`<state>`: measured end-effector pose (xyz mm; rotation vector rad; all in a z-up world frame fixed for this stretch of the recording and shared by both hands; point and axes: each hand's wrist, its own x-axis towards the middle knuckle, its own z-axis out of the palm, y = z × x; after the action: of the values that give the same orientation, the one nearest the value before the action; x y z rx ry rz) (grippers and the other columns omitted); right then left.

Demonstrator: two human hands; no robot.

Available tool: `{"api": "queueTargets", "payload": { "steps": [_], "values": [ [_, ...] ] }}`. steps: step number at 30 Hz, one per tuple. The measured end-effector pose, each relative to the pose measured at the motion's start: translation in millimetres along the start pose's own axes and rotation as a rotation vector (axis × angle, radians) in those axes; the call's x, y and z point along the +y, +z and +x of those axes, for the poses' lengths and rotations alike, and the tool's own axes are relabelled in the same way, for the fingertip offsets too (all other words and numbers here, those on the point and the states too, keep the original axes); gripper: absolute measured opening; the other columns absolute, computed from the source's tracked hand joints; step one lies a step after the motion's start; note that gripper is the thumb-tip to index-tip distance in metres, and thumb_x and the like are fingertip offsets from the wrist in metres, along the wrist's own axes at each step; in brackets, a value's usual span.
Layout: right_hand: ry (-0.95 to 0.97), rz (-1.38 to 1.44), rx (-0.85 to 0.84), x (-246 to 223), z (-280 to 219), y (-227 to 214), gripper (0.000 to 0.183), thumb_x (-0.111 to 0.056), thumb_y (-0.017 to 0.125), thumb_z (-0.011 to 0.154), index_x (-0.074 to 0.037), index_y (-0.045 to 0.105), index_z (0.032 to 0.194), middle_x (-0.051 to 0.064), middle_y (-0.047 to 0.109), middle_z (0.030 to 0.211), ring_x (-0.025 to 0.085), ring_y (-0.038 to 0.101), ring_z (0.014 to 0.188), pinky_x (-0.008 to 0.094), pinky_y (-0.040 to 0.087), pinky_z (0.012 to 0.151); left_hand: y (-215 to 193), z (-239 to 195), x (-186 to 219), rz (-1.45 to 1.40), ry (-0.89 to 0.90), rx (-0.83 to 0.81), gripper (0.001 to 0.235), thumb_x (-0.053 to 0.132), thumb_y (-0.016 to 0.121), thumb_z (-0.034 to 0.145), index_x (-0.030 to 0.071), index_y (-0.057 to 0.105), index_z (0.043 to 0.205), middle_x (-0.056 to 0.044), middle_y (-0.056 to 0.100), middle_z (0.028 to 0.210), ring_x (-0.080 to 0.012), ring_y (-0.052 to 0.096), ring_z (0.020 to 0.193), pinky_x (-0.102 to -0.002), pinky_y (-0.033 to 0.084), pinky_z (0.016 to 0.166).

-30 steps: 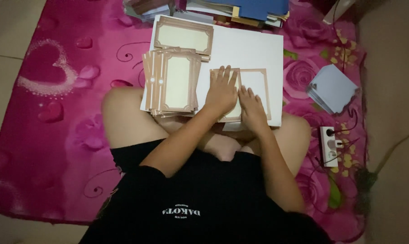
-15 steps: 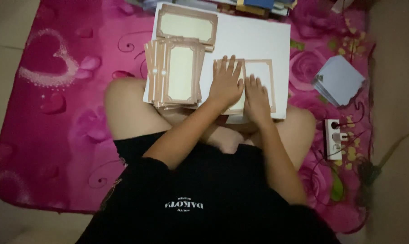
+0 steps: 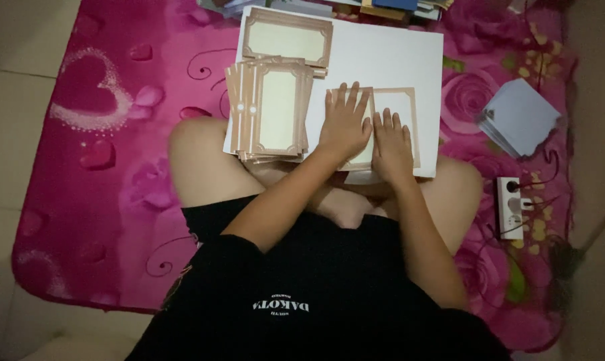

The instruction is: The person sits cross-legged on the floor with a white board on their lap and assembles decorative paper cards. They take ornate tan paper frames, place a cream inner sheet onto a backing card, press and smooth the layers together with both hands, then stack the finished cards with a pile of completed ones.

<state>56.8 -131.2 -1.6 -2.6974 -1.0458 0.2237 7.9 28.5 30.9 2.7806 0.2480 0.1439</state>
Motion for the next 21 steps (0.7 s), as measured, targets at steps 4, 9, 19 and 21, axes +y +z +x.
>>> {"api": "queueTargets", "payload": {
  "steps": [4, 9, 19, 21],
  "values": [
    [0.022, -0.017, -0.02, -1, 14, -4, 0.058, -0.012, 0.038, 0.107, -0.008, 0.03, 0.163, 0.021, 0.022, 0.169, 0.04, 0.015, 0.156, 0.057, 0.012, 0.123, 2, 1, 0, 0.003, -0.009, -0.035, 0.064, 0.038, 0.034, 0.101, 0.012, 0.038, 0.159, -0.017, 0.028, 0.168, -0.0387, 0.019, 0.156, -0.062, 0.006, 0.124],
    [-0.017, -0.087, 0.005, 5, 57, -10, 0.059, -0.011, 0.043, 0.105, -0.008, 0.032, 0.163, 0.021, 0.024, 0.169, 0.039, 0.018, 0.156, 0.058, 0.015, 0.123, 3, 3, 0, 0.028, -0.025, -0.067, 0.066, 0.04, 0.034, 0.101, 0.014, 0.033, 0.161, -0.016, 0.024, 0.169, -0.0387, 0.016, 0.157, -0.062, 0.004, 0.125],
    [0.001, -0.013, -0.044, -3, 5, -8, 0.055, -0.015, 0.034, 0.109, -0.009, 0.029, 0.164, 0.016, 0.024, 0.17, 0.036, 0.017, 0.157, 0.055, 0.012, 0.124, 4, 1, -2, -0.033, -0.013, -0.029, 0.065, 0.038, 0.035, 0.101, 0.012, 0.035, 0.16, -0.017, 0.027, 0.168, -0.039, 0.018, 0.156, -0.061, 0.005, 0.125],
    [0.002, -0.031, -0.033, -2, 9, -9, 0.054, -0.018, 0.033, 0.11, -0.01, 0.03, 0.163, 0.017, 0.025, 0.17, 0.038, 0.018, 0.156, 0.058, 0.014, 0.124, 7, 4, -3, -0.018, -0.003, -0.039, 0.065, 0.04, 0.034, 0.101, 0.013, 0.034, 0.161, -0.017, 0.025, 0.169, -0.0398, 0.016, 0.156, -0.062, 0.005, 0.125]
  ]
}}
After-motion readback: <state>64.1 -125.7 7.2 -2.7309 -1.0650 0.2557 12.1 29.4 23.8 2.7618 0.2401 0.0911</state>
